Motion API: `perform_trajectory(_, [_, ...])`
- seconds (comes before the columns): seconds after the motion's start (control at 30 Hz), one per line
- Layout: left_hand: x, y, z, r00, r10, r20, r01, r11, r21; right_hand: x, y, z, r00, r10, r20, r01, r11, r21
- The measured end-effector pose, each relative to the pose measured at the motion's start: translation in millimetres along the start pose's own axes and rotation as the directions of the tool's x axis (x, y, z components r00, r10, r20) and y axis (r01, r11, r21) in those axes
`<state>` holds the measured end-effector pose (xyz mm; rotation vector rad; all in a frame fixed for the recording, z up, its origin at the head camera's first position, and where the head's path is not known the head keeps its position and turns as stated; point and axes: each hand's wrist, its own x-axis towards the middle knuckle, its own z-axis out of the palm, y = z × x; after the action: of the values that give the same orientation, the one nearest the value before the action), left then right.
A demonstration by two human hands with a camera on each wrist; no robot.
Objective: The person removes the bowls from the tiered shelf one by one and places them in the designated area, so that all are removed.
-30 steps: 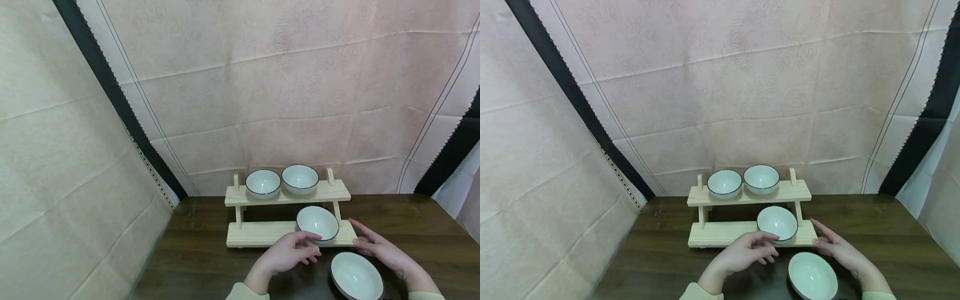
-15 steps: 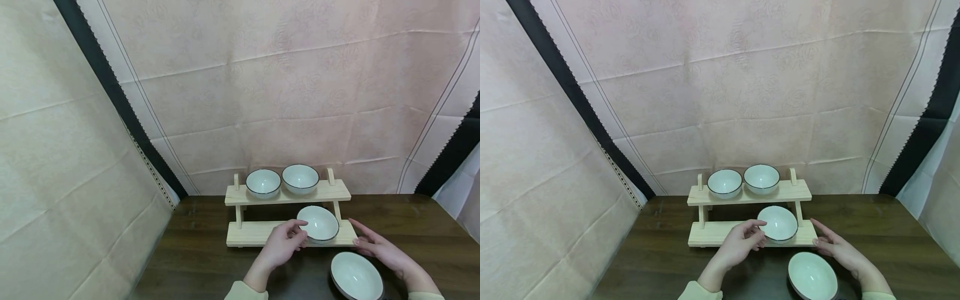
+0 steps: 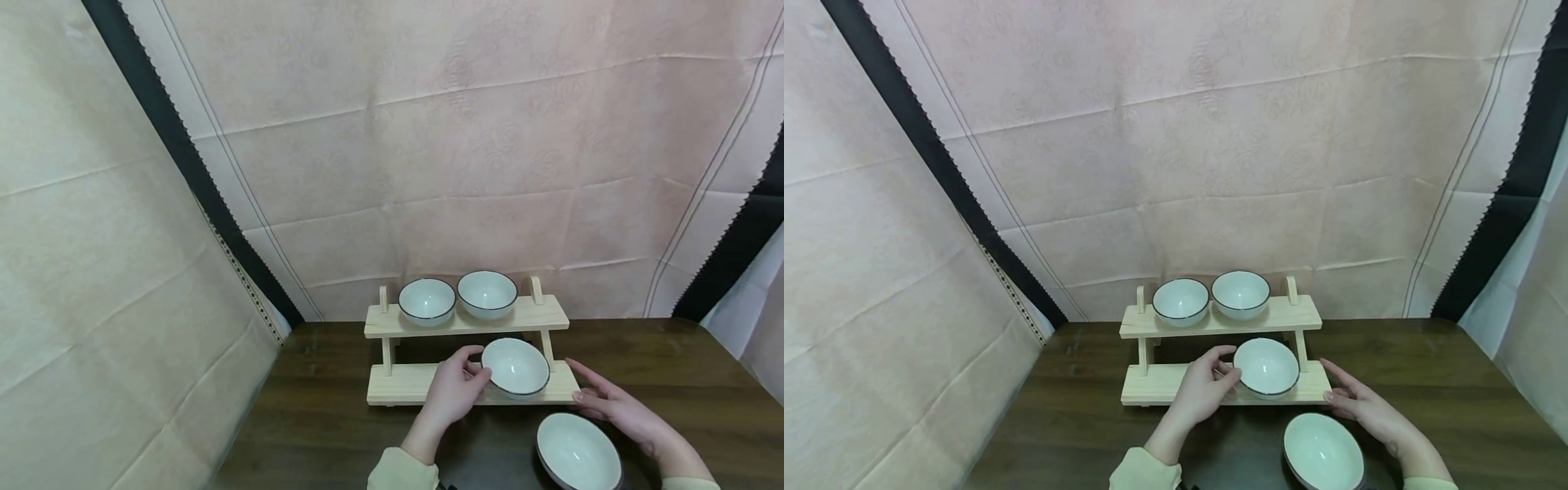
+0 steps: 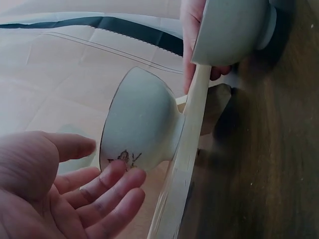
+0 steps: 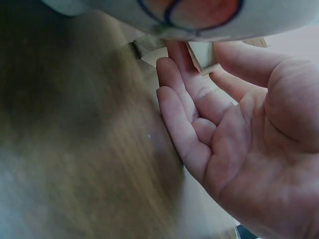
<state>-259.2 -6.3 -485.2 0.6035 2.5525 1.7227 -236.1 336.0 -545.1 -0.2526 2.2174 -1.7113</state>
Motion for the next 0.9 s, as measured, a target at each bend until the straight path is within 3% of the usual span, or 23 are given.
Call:
perform_trajectory(0.27, [8.3,3.9,1.7,0.999,-0.044,-0.001,0.043,0.98,0.196,-0.2,-1.3,1.5,1.0,0.005,-0.019,-0.005,1.0,-0.017])
perform_trajectory(0.47, [12.6,4.1,4.6,0.998,-0.059,-0.002,0.058,0.967,0.247,-0.3,-1.0,1.5,1.0,-0.004,-0.022,0.003,1.0,-0.011])
perform_trajectory(0.67, [12.5,1.4,7.6,0.997,-0.075,0.003,0.074,0.985,0.157,-0.4,0.4,-0.6,1.0,-0.01,0.007,0.01,1.0,0.015])
perform_trajectory(0.9, [7.6,-6.2,13.8,0.994,-0.107,0.016,0.108,0.991,-0.076,-0.7,1.1,-0.9,1.0,-0.006,0.013,0.006,1.0,0.017])
